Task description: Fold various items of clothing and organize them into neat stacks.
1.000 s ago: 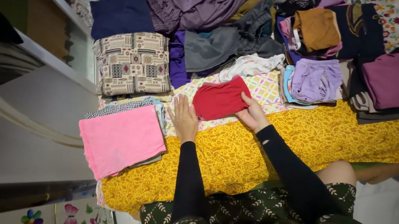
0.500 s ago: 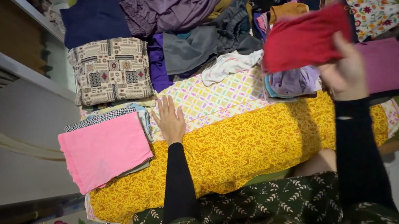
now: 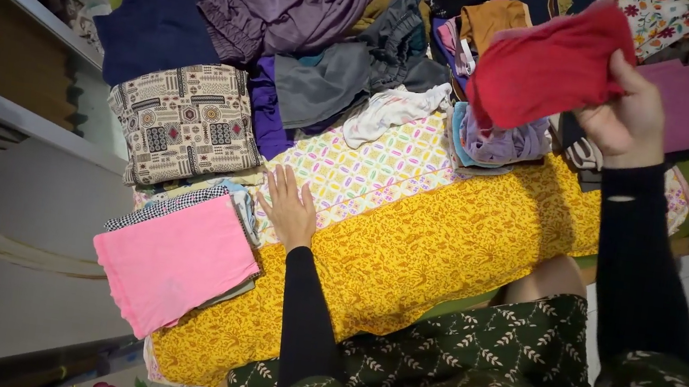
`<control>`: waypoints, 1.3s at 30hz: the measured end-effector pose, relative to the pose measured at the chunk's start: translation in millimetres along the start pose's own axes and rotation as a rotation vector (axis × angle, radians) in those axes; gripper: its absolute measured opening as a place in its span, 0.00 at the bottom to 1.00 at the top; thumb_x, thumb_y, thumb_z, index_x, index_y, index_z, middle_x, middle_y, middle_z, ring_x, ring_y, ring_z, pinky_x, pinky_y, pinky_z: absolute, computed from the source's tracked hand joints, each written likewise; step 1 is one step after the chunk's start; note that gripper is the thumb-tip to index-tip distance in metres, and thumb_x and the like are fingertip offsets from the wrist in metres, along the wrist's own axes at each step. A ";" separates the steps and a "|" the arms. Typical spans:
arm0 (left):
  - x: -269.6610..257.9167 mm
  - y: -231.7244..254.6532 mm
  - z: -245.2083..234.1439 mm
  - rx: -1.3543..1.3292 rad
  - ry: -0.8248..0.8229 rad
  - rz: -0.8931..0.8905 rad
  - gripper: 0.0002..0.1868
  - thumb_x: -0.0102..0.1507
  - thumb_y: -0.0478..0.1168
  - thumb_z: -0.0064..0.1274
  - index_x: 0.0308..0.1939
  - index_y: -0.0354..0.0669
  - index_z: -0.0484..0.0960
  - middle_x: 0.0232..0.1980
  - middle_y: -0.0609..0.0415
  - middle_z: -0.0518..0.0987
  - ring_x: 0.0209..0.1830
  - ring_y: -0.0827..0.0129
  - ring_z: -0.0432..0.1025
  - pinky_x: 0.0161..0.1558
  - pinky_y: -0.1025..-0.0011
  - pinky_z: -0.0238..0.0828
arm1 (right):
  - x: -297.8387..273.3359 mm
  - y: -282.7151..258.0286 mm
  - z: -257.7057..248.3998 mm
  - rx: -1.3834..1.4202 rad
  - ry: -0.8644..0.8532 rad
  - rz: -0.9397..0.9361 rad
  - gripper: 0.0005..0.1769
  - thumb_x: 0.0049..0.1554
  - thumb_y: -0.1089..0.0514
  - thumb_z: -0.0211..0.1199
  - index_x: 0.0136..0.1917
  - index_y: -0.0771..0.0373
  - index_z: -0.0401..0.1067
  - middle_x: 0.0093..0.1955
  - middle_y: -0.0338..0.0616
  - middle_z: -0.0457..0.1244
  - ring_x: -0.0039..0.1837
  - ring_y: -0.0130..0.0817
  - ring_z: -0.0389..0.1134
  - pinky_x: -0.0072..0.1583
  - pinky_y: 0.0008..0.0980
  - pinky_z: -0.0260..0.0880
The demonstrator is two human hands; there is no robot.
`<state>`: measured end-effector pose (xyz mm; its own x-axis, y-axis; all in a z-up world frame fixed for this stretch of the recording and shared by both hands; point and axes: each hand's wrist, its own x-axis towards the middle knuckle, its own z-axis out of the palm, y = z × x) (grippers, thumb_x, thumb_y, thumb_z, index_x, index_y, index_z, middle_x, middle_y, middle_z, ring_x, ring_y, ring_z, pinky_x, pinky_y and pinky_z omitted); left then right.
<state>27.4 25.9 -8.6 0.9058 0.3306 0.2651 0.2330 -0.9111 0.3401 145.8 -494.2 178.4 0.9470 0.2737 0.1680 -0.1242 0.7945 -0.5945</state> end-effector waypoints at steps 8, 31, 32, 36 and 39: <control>-0.8 -0.5 1.7 0.008 0.011 -0.005 0.33 0.73 0.56 0.31 0.80 0.51 0.57 0.84 0.58 0.52 0.85 0.64 0.41 0.80 0.47 0.25 | 5.3 74.9 -158.6 0.152 0.324 0.197 0.22 0.69 0.59 0.55 0.75 0.63 0.66 0.75 0.49 0.64 0.76 0.43 0.65 0.75 0.48 0.65; 1.8 -0.9 2.6 0.030 0.026 0.008 0.34 0.72 0.55 0.32 0.80 0.49 0.57 0.84 0.56 0.52 0.85 0.62 0.41 0.80 0.47 0.25 | 19.5 188.9 -10.8 -2.235 0.164 -0.365 0.41 0.62 0.43 0.61 0.81 0.66 0.57 0.83 0.64 0.46 0.83 0.66 0.39 0.72 0.73 0.34; 3.1 0.5 1.9 0.017 0.023 0.001 0.33 0.72 0.56 0.33 0.80 0.50 0.57 0.84 0.57 0.52 0.85 0.62 0.41 0.79 0.47 0.25 | 24.3 194.2 9.5 -2.051 0.112 -0.482 0.31 0.59 0.54 0.62 0.73 0.64 0.64 0.77 0.58 0.53 0.78 0.60 0.50 0.73 0.61 0.48; 0.5 -1.3 1.2 0.037 0.022 0.007 0.33 0.72 0.56 0.32 0.80 0.48 0.57 0.84 0.55 0.53 0.85 0.61 0.40 0.79 0.47 0.25 | 62.6 237.2 43.0 -1.697 -0.003 -0.433 0.21 0.58 0.68 0.59 0.64 0.61 0.72 0.68 0.52 0.63 0.63 0.55 0.69 0.61 0.43 0.72; -2.1 0.7 -3.4 -0.013 0.017 -0.008 0.33 0.72 0.56 0.32 0.80 0.50 0.57 0.84 0.56 0.52 0.85 0.62 0.40 0.80 0.48 0.24 | 102.9 258.4 20.0 -1.835 0.018 -0.551 0.26 0.55 0.68 0.62 0.67 0.67 0.69 0.66 0.60 0.62 0.59 0.65 0.66 0.57 0.53 0.68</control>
<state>24.5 25.4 -5.9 0.8976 0.3425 0.2776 0.2357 -0.9049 0.3544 205.3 -249.9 57.7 0.7706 0.2138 0.6004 0.5548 -0.6886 -0.4669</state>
